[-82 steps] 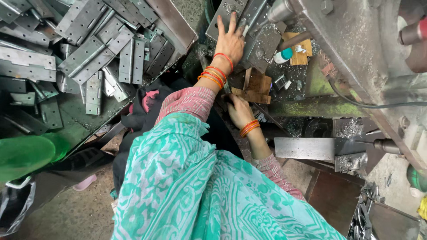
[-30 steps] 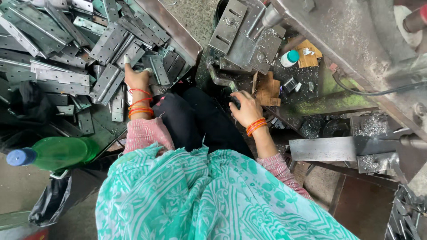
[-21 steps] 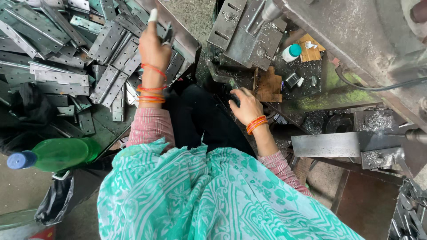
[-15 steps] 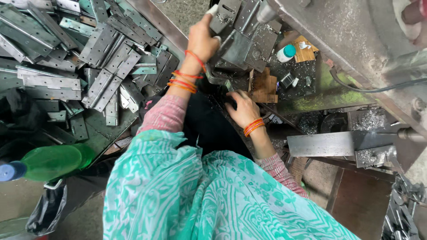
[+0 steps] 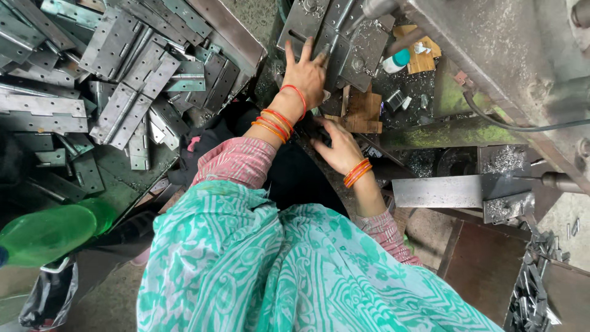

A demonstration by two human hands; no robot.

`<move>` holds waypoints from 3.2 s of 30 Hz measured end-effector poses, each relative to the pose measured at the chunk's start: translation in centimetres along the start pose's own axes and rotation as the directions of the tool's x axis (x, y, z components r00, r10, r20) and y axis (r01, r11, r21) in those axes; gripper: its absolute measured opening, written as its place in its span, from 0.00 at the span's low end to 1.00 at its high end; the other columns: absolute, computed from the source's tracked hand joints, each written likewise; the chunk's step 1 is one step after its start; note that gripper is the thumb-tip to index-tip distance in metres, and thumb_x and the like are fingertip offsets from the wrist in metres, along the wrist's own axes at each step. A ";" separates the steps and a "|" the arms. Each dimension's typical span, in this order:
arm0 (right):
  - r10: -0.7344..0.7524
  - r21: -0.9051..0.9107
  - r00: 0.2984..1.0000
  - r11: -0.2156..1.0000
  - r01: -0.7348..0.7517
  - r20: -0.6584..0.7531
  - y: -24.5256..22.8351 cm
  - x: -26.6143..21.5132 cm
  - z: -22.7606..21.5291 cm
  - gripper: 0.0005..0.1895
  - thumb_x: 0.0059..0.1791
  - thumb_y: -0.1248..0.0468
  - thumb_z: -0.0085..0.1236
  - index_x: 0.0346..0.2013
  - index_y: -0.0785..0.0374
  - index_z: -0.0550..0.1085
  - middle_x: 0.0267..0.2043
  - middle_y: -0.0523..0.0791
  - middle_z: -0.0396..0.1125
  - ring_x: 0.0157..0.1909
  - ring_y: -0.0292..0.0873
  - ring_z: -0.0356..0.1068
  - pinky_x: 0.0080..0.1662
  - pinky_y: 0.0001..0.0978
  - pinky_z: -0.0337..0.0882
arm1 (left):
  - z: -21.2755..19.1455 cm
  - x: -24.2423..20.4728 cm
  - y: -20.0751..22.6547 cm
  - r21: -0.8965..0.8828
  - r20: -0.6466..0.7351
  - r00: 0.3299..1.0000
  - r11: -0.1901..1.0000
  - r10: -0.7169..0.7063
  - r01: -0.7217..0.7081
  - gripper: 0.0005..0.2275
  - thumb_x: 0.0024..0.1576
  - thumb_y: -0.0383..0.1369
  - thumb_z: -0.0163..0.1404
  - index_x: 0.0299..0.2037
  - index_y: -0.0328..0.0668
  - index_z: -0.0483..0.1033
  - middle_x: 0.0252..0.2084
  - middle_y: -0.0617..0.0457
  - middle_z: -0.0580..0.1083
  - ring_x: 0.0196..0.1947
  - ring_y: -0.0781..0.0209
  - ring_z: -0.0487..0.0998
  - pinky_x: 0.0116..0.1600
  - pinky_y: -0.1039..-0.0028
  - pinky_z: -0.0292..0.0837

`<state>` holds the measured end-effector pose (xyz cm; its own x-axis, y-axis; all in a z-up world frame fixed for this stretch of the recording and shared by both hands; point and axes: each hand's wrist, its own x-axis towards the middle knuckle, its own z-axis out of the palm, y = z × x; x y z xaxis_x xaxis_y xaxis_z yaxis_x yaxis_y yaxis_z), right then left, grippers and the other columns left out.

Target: The person repeatedly picks up metal plates from a pile, places them into a press machine, and operates the lever to process them. The person then removes the processed plates and returns them to the pile.

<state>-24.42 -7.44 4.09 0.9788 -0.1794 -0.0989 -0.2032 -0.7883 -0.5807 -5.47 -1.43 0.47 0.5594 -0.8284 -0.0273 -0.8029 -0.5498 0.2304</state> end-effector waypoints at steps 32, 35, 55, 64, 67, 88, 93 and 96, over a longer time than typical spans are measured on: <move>0.022 -0.146 0.999 0.989 -0.027 -0.038 6.5 -1.3 3.8 0.20 0.54 0.60 0.53 0.61 0.58 0.71 0.55 0.57 0.70 0.57 0.64 0.70 0.58 0.51 0.71 | 3.2 4.1 -0.2 0.095 -0.220 0.975 0.994 -0.035 0.057 0.19 0.62 0.38 0.44 0.62 0.46 0.75 0.73 0.55 0.60 0.75 0.39 0.47 0.66 0.22 0.35; 0.157 -0.209 0.987 0.965 -0.158 -0.021 6.3 -1.6 6.0 0.18 0.53 0.59 0.52 0.59 0.52 0.72 0.55 0.56 0.68 0.54 0.64 0.71 0.54 0.52 0.71 | 3.4 5.7 -0.3 0.076 -0.258 0.964 0.994 -0.061 0.083 0.20 0.63 0.40 0.44 0.63 0.45 0.74 0.71 0.55 0.63 0.74 0.39 0.48 0.67 0.23 0.36; 0.014 -0.177 1.000 0.984 -0.017 -0.016 7.0 0.0 4.2 0.17 0.52 0.63 0.52 0.54 0.64 0.74 0.51 0.58 0.70 0.54 0.64 0.70 0.56 0.51 0.69 | 5.4 9.1 -0.2 0.018 -0.363 0.930 0.998 -0.054 0.065 0.16 0.60 0.33 0.45 0.55 0.43 0.80 0.68 0.52 0.67 0.74 0.38 0.50 0.69 0.29 0.43; 0.113 -0.114 0.986 0.985 -0.128 -0.124 7.4 -3.9 13.4 0.12 0.53 0.61 0.50 0.52 0.49 0.72 0.56 0.55 0.67 0.49 0.64 0.71 0.45 0.55 0.73 | 4.7 6.1 -0.6 0.097 -0.209 0.978 0.995 -0.013 0.033 0.18 0.66 0.36 0.40 0.62 0.43 0.75 0.73 0.54 0.63 0.78 0.37 0.42 0.70 0.25 0.33; 0.118 -0.133 0.990 0.983 -0.127 -0.074 7.7 -3.5 11.3 0.14 0.54 0.61 0.50 0.54 0.51 0.72 0.53 0.57 0.67 0.50 0.65 0.70 0.49 0.55 0.71 | 4.2 5.3 0.3 0.146 -0.303 0.953 0.987 -0.021 0.068 0.22 0.63 0.36 0.40 0.68 0.44 0.69 0.73 0.57 0.61 0.76 0.38 0.41 0.68 0.23 0.32; 0.193 -0.188 0.978 0.961 -0.203 -0.075 8.8 -4.0 13.1 0.13 0.54 0.59 0.49 0.53 0.48 0.72 0.58 0.56 0.64 0.47 0.67 0.71 0.46 0.58 0.72 | 6.1 9.6 -0.6 0.032 -0.291 0.953 0.995 -0.084 0.097 0.20 0.68 0.40 0.37 0.66 0.45 0.72 0.74 0.58 0.61 0.78 0.42 0.37 0.70 0.24 0.26; 0.243 -0.248 0.969 0.942 -0.225 0.045 7.1 -1.6 9.5 0.17 0.53 0.59 0.50 0.56 0.47 0.72 0.51 0.58 0.65 0.49 0.66 0.70 0.49 0.57 0.70 | 4.8 9.4 -1.5 0.012 -0.372 0.925 0.995 -0.084 0.095 0.24 0.63 0.41 0.39 0.70 0.48 0.69 0.68 0.56 0.64 0.77 0.42 0.39 0.69 0.24 0.27; 0.215 -0.242 0.968 0.954 -0.180 0.127 6.5 -0.6 5.8 0.17 0.54 0.61 0.48 0.57 0.50 0.74 0.48 0.60 0.69 0.52 0.66 0.70 0.55 0.54 0.70 | 4.5 8.0 -0.7 0.107 -0.388 0.920 0.989 -0.049 0.098 0.21 0.61 0.40 0.42 0.63 0.47 0.74 0.71 0.56 0.63 0.76 0.43 0.41 0.68 0.25 0.29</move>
<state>-26.20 -9.02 -4.32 0.9076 -0.2683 -0.3230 -0.3760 -0.8617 -0.3408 -1.33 -8.11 -4.28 0.6342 -0.6937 0.3413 -0.7617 -0.6365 0.1216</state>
